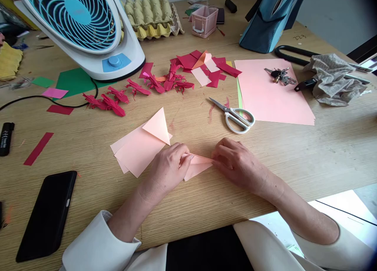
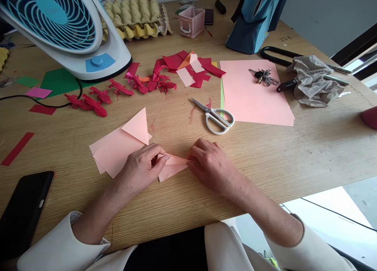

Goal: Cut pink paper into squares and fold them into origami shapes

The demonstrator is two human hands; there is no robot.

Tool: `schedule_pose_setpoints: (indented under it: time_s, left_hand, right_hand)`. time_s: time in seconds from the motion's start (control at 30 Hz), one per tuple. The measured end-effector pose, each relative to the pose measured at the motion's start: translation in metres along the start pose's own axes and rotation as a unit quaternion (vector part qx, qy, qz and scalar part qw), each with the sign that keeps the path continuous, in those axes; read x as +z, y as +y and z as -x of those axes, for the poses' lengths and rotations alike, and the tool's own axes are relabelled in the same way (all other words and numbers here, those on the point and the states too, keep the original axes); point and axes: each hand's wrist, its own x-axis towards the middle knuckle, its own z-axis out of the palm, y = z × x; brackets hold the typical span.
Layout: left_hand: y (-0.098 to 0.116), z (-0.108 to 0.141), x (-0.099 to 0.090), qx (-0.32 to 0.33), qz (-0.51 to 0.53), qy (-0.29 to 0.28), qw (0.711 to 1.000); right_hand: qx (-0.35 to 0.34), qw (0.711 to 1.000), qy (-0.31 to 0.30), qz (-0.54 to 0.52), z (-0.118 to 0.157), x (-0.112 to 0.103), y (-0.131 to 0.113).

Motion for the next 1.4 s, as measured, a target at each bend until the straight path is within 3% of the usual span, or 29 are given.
schedule_pose_setpoints:
  time_s: [0.27,0.6,1.4]
  left_hand:
    - [0.0,0.001,0.001,0.021,-0.014,-0.022,0.999]
    - [-0.002,-0.002,0.001,0.017,-0.045,-0.035,0.998]
    - [-0.005,-0.004,0.0,0.02,-0.061,-0.045,0.997]
  right_hand:
    - [-0.023,0.998,0.062,0.022,0.031,0.017,-0.011]
    - [-0.046,0.991,0.108,0.058,0.044,0.033,-0.007]
    - [-0.054,0.993,0.072,0.078,0.043,0.03,-0.006]
